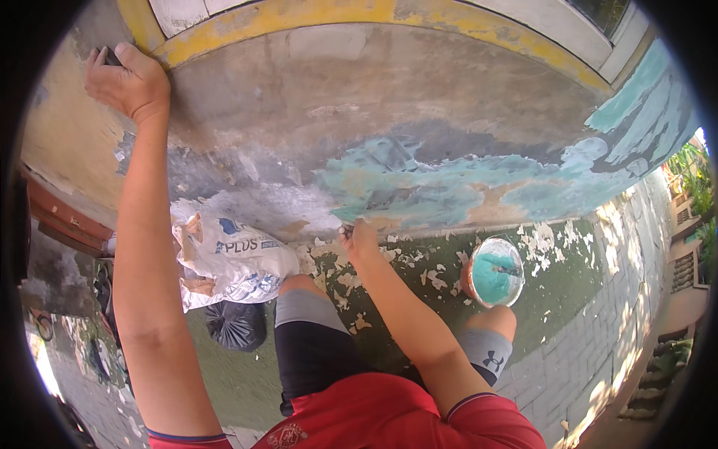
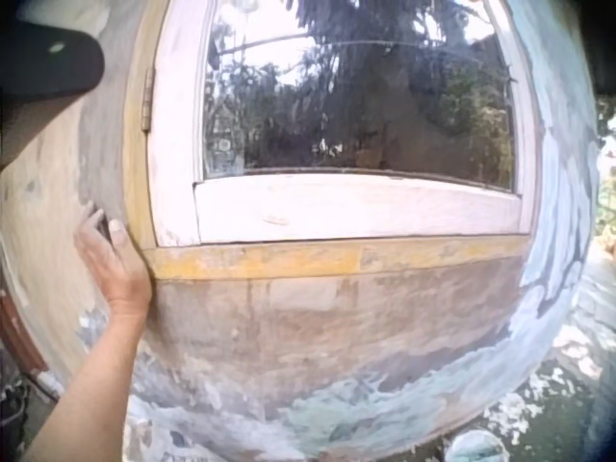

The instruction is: The person applies a turquoise substance from a bucket onto a concrete wall using a spatula. They spread the material over areas of the wall where the original paint is peeling.

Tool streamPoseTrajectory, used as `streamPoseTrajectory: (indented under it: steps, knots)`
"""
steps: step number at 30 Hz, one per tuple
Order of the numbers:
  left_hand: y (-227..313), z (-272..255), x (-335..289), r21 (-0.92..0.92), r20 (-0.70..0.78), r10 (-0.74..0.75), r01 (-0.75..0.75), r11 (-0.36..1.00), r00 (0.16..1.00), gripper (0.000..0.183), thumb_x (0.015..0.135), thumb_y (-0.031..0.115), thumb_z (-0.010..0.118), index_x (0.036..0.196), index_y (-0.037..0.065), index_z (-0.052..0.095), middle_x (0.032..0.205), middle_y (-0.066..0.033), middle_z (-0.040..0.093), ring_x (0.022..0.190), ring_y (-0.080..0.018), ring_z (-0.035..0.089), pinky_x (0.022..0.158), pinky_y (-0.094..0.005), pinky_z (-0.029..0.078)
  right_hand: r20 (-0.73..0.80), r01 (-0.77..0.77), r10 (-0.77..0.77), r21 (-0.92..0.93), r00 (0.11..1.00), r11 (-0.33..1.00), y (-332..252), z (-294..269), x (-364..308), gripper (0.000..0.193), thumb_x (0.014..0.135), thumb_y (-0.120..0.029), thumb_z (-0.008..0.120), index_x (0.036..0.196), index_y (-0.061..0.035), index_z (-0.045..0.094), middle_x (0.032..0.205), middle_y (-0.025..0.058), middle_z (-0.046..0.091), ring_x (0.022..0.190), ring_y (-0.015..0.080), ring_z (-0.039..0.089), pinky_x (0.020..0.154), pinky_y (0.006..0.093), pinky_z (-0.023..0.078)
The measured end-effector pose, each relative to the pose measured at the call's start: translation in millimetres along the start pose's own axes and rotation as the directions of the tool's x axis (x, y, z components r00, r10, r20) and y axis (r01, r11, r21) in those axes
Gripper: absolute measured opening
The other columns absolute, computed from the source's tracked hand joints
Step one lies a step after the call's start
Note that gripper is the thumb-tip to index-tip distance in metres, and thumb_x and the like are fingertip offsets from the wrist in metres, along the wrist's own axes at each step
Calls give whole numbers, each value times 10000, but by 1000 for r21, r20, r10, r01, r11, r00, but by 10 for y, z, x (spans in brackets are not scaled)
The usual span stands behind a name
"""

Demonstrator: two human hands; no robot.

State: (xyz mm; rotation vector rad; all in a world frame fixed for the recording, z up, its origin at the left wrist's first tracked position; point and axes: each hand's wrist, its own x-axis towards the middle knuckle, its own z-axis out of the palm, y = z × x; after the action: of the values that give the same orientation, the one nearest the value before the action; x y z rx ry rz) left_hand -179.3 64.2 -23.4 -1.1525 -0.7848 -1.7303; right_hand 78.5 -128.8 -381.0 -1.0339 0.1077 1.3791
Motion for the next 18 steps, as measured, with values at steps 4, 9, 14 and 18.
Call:
streamPoseTrajectory:
  steps: [4,9,14,18]
  knots:
    - [-60,8,-24,6,1,43,-43,999,999,458,920,324,539,1118,-89,544,1254,-248,565,1172,-403,477,1048,-504,339,74,58,-68,123,995,991,-119,146,61,95,1025,-99,419,1038,-18,466,824,95,526,631,198,510,521,320,420]
    - [-146,7,6,11,-10,40,-40,999,999,466,914,328,542,1114,-92,555,1232,-245,573,1164,-400,485,1042,-501,344,171,121,-134,84,976,989,-555,75,-659,109,1029,-98,421,1045,2,460,828,100,523,627,202,517,517,317,419]
    - [-114,17,8,-26,28,-3,4,1000,1000,482,909,365,543,1119,-69,543,1252,-244,537,1168,-390,450,1049,-503,316,11,9,-8,-82,1000,997,-361,-294,-289,107,1021,-97,432,1061,-2,463,831,97,535,609,187,509,490,308,413]
    - [-80,35,-31,-34,22,1,0,999,1000,492,908,370,540,1112,-77,549,1247,-243,538,1170,-394,450,1050,-503,316,-15,102,-104,-104,994,989,-509,-108,25,114,1019,-107,447,1033,2,478,806,92,535,609,185,514,479,306,413]
